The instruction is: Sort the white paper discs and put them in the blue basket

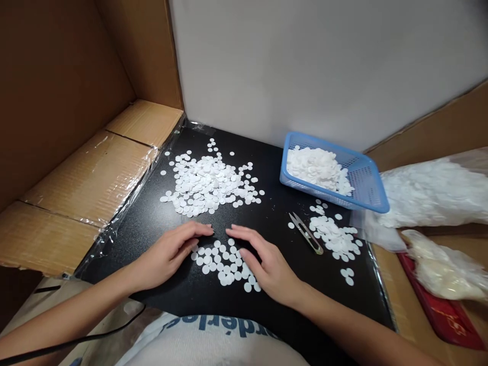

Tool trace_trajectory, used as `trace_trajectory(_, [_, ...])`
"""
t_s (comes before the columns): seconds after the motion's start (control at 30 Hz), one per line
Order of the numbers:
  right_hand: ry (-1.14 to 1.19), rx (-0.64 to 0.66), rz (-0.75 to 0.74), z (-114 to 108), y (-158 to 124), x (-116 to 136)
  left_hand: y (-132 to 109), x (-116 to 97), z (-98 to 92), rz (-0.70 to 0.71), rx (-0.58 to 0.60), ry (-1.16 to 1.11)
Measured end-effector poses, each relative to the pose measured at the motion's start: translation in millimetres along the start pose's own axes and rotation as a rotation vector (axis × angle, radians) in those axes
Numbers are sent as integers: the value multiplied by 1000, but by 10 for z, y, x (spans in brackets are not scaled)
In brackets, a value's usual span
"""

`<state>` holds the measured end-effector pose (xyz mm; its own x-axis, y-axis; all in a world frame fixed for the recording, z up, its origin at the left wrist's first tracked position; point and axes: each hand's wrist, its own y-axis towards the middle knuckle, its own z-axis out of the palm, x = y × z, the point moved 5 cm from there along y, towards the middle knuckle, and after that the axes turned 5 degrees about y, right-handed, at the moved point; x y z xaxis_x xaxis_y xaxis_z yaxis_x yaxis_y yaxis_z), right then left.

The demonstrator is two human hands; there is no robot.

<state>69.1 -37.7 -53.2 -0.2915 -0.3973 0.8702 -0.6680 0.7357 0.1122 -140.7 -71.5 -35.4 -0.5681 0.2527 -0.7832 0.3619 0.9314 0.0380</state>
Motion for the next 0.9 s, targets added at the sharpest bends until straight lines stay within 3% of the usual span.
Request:
trace_trajectory(0.07, [-115,-69,-49,-64,186,-77,13,-31,51,54,48,34])
trace_trajectory(0.13, [-239,-83,-85,-79,411,-151,44,-13,69,86,16,133])
trace_trajectory(0.27, [-440,62,-103,54,762,-182,171,124,49,96,-163,530])
trace_trajectory(0.33, [-500,125,-109,128,800,-139,241,205,63,86,-170,678])
trace_trajectory(0.5, [-532,195,-102,151,569,-87,297,275,92,131,-83,778])
trace_trajectory(0.7, [-482,184,-122,21,225,-152,272,212,95,235,-28,814])
trace_trajectory(0.77, [-435,115,-147,-36,163,-161,282,200,96,255,-19,823])
trace_trajectory(0.9, [-320,-185,-117,-235,127,-196,301,182,85,282,14,825])
